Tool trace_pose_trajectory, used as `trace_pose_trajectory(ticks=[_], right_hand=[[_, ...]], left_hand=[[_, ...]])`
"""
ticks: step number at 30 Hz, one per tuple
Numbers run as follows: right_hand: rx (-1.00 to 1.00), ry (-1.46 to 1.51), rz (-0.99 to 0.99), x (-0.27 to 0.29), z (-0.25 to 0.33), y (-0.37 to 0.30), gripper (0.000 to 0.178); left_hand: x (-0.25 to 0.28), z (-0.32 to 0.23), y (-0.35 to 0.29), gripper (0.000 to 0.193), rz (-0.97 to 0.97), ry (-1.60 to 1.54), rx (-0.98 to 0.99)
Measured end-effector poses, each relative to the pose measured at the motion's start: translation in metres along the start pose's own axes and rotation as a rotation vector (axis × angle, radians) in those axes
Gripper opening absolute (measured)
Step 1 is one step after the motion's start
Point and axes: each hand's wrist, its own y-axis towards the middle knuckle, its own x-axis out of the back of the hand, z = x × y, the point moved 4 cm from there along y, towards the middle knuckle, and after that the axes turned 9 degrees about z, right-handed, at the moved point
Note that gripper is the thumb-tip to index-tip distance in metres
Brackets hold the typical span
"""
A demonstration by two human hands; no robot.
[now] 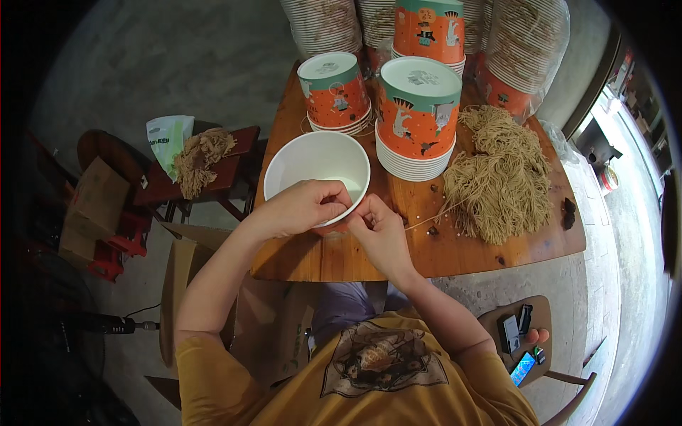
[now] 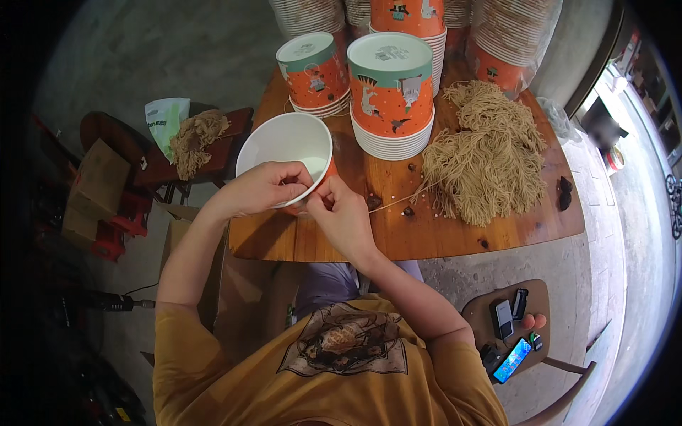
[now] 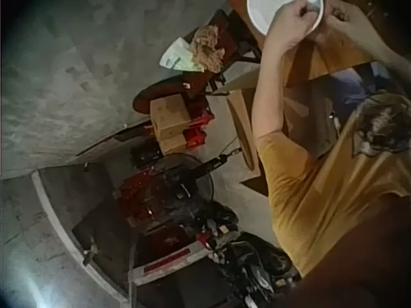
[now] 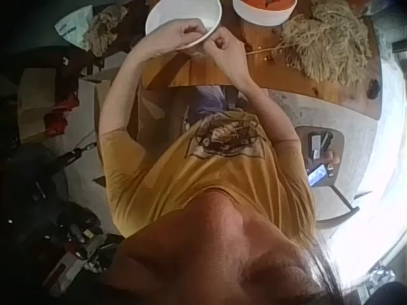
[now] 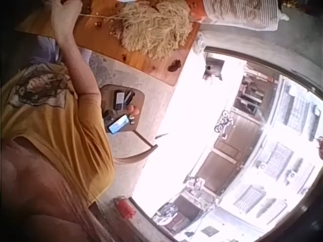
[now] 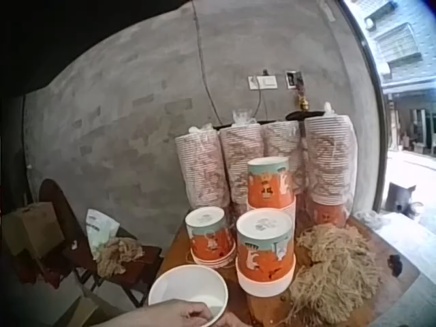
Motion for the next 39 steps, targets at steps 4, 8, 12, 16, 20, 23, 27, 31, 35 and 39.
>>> trace_pose_trajectory(ticks=[4, 8, 12, 16, 20, 23, 27, 31, 35, 39], right_hand=[[-0.005, 0.003, 0.024, 0.002, 0.001, 0.001, 0.017], [0.008, -0.161, 0.17, 0.014, 0.012, -0.003, 0.012], [0.369, -0.606, 0.257, 0.027, 0.029, -0.018, 0.011], [0.408, -0.667, 0.356, 0.028, 0.064, -0.012, 0.01], [0.384, -0.337, 0.466, 0.035, 0.082, 0.018, 0.012], [0.283, -0.295, 0.446, 0.036, 0.08, 0.042, 0.015], [0.235, -0.264, 0.419, 0.035, 0.063, 0.057, 0.017], [0.22, -0.257, 0.293, 0.036, 0.052, 0.056, 0.019], [0.177, -0.305, 0.148, 0.043, 0.043, 0.051, 0.017], [0.194, -0.154, 0.136, 0.049, 0.03, 0.04, 0.019]], left_hand=[[-0.002, 0.003, 0.005, 0.008, -0.002, 0.001, 0.043], [0.011, 0.008, 0.006, 0.012, -0.185, 0.118, -0.126], [0.022, 0.004, 0.002, 0.011, -0.291, -0.283, -0.215], [0.014, 0.004, 0.008, 0.011, -0.241, -0.479, -0.209], [0.003, -0.008, 0.015, 0.008, -0.211, -0.374, -0.207], [-0.001, -0.001, 0.017, 0.009, -0.195, -0.447, -0.176], [-0.003, -0.002, 0.014, 0.015, -0.095, -0.534, -0.201], [-0.003, 0.001, 0.011, 0.014, -0.073, -0.601, -0.169], [-0.006, 0.001, 0.013, 0.014, -0.02, -0.672, -0.161], [-0.009, 0.0, 0.016, 0.014, -0.12, -0.652, -0.123]])
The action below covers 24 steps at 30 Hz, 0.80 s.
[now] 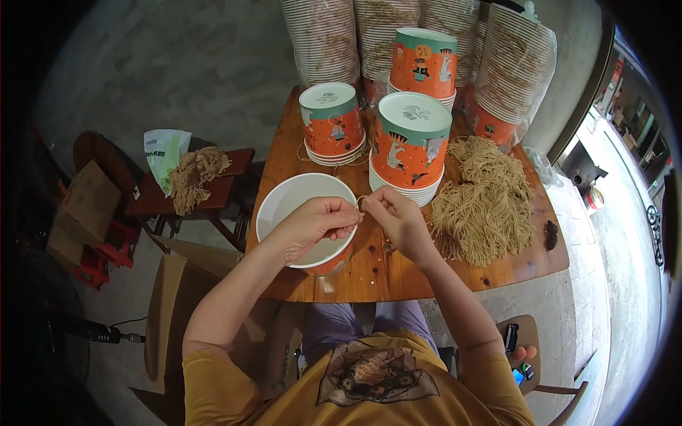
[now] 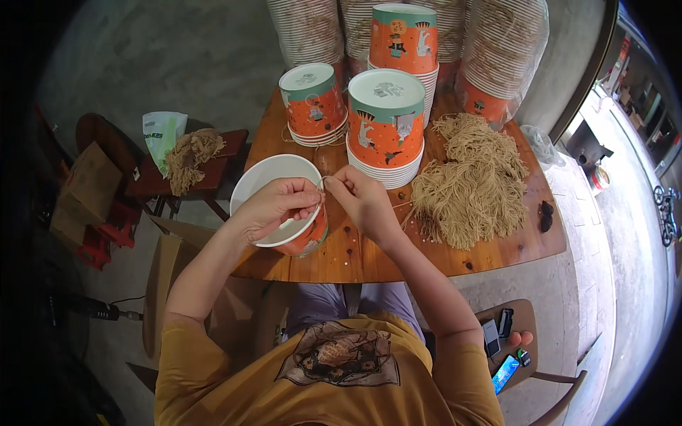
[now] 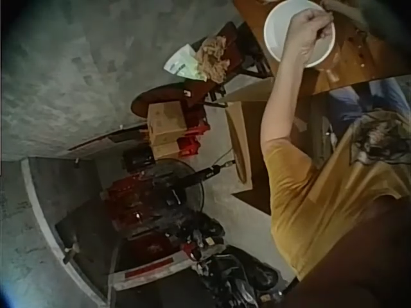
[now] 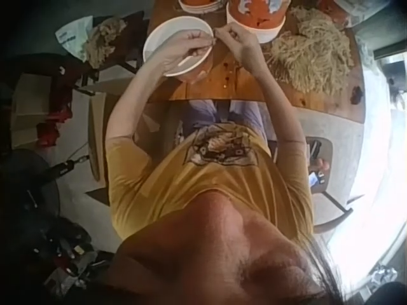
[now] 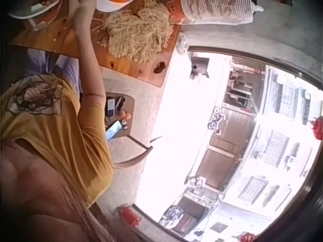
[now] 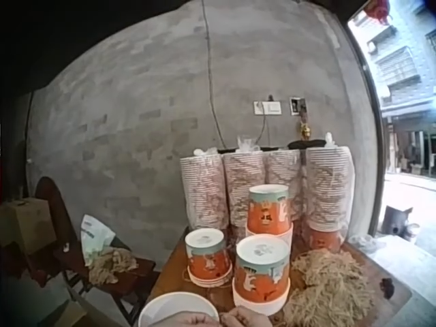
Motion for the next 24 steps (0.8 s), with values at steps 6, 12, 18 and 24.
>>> trace_pose_trajectory(ticks=[6, 12, 18, 24], right_hand=[[-0.006, -0.033, -0.04, -0.005, 0.022, -0.017, 0.013], [-0.072, 0.046, -0.011, -0.018, 0.024, -0.023, 0.011], [-0.021, 0.102, -0.075, -0.017, 0.027, -0.026, 0.012], [-0.045, 0.187, -0.083, -0.017, 0.013, -0.025, 0.015]], left_hand=[[0.001, 0.001, 0.001, 0.01, -0.044, 0.062, 0.018], [0.003, 0.004, 0.002, 0.015, 0.014, -0.236, 0.053], [-0.006, 0.0, -0.006, 0.017, 0.064, -0.335, 0.021], [-0.005, 0.007, -0.004, 0.014, 0.03, -0.243, -0.072]])
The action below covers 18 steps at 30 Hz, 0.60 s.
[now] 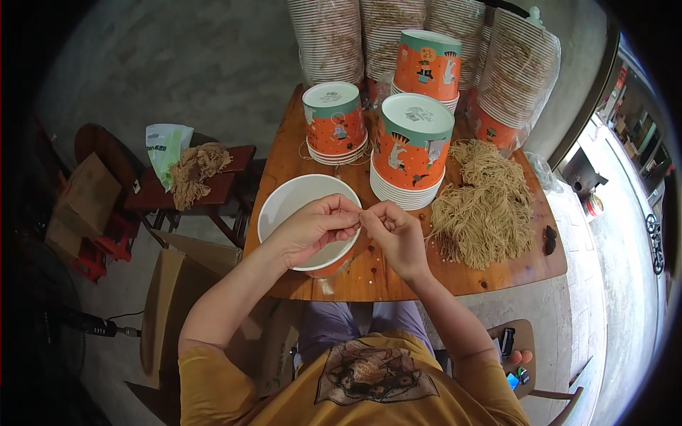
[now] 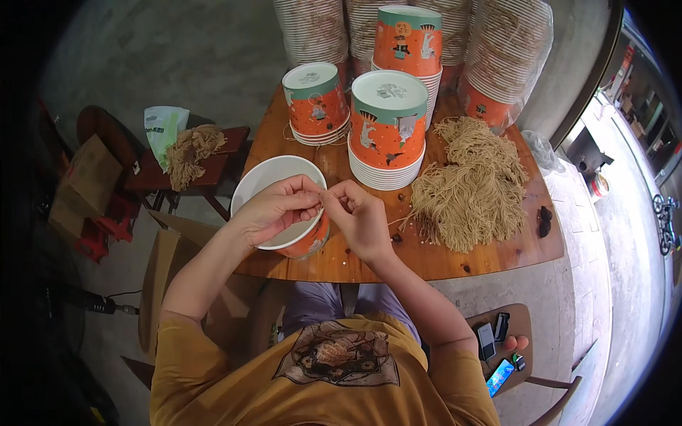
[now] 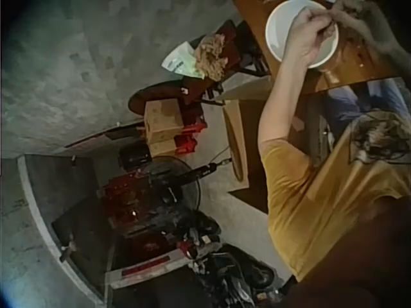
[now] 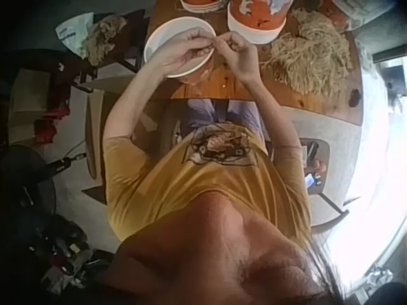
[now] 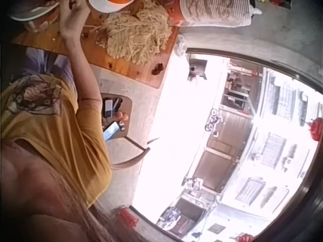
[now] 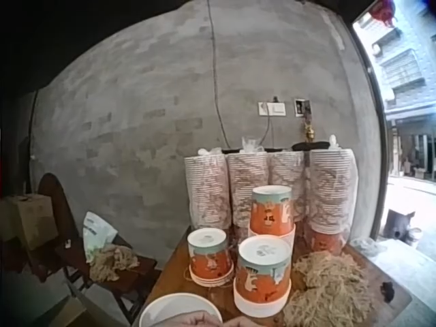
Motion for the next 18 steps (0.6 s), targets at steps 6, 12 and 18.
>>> trace_pose_trajectory(ticks=[6, 12, 18], right_hand=[[-0.011, 0.115, 0.016, -0.002, -0.004, 0.0, 0.015], [-0.085, -0.038, 0.087, -0.011, 0.007, -0.006, 0.013], [0.042, 0.0, -0.003, 0.011, -0.007, 0.003, 0.011]], left_hand=[[0.002, -0.001, 0.003, 0.012, -0.028, 0.014, 0.014], [0.002, -0.003, -0.002, 0.011, -0.065, 0.007, 0.048], [-0.001, -0.005, 0.004, 0.011, -0.003, 0.124, 0.041]])
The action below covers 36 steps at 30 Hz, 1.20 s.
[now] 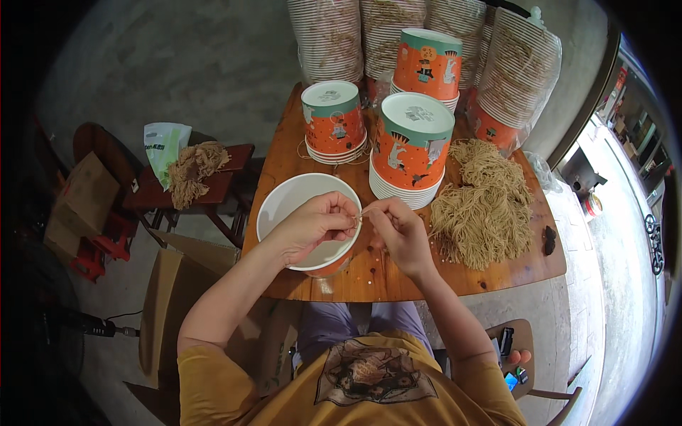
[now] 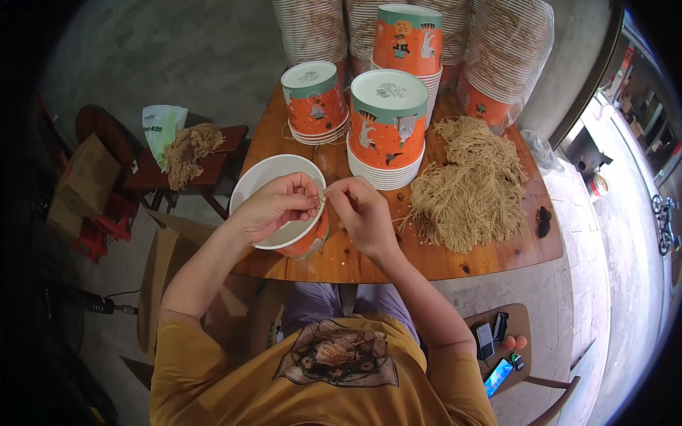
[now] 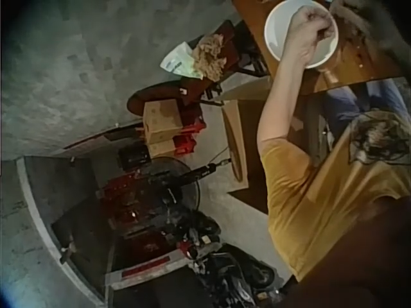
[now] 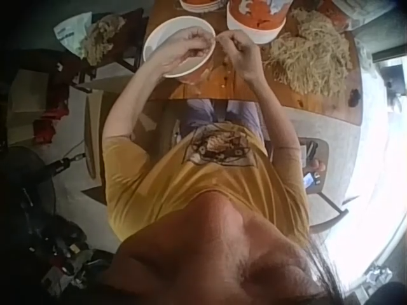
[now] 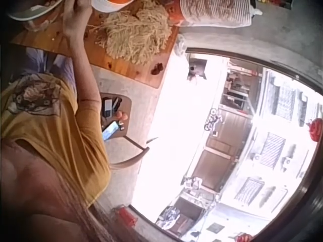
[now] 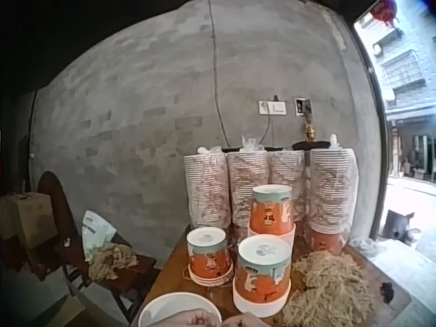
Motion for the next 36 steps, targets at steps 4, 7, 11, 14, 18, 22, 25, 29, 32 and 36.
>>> trace_pose_trajectory(ticks=[4, 7, 11, 14, 18, 22, 25, 29, 32, 36], right_hand=[[-0.081, -0.11, 0.087, 0.006, 0.014, 0.001, 0.014], [0.01, 0.01, 0.174, -0.003, 0.006, 0.006, 0.011], [-0.12, -0.252, 0.134, -0.01, 0.016, 0.007, 0.012], [-0.08, -0.264, 0.12, -0.009, 0.024, 0.006, 0.008], [-0.018, -0.663, 0.118, 0.0, 0.033, 0.007, 0.009], [-0.084, -0.614, 0.176, 0.006, 0.018, 0.014, 0.008], [-0.052, -0.595, 0.195, 0.007, 0.022, 0.012, 0.009], [-0.025, -0.744, 0.087, 0.009, 0.033, 0.003, 0.012], [-0.088, -0.669, 0.156, -0.004, 0.019, 0.007, 0.013], [-0.13, -0.335, 0.217, -0.015, 0.021, 0.009, 0.004]], left_hand=[[-0.011, -0.004, 0.002, 0.012, -0.028, 0.092, -0.023], [-0.007, 0.0, 0.002, 0.014, -0.067, 0.128, -0.067], [0.01, 0.015, 0.003, 0.02, -0.059, 0.316, -0.216], [-0.006, 0.012, 0.019, 0.019, -0.013, 0.707, -0.174], [-0.027, 0.019, 0.006, 0.034, -0.544, 1.111, -0.977], [-0.036, 0.012, -0.011, 0.031, -0.541, 1.208, -0.632], [-0.042, 0.01, -0.018, 0.03, -0.53, 1.193, -0.649], [-0.046, 0.012, 0.0, 0.029, -0.495, 1.173, -0.857], [-0.028, 0.009, -0.023, 0.026, -0.176, 0.493, -0.393], [-0.009, 0.009, -0.012, 0.02, -0.325, 1.052, -0.564]])
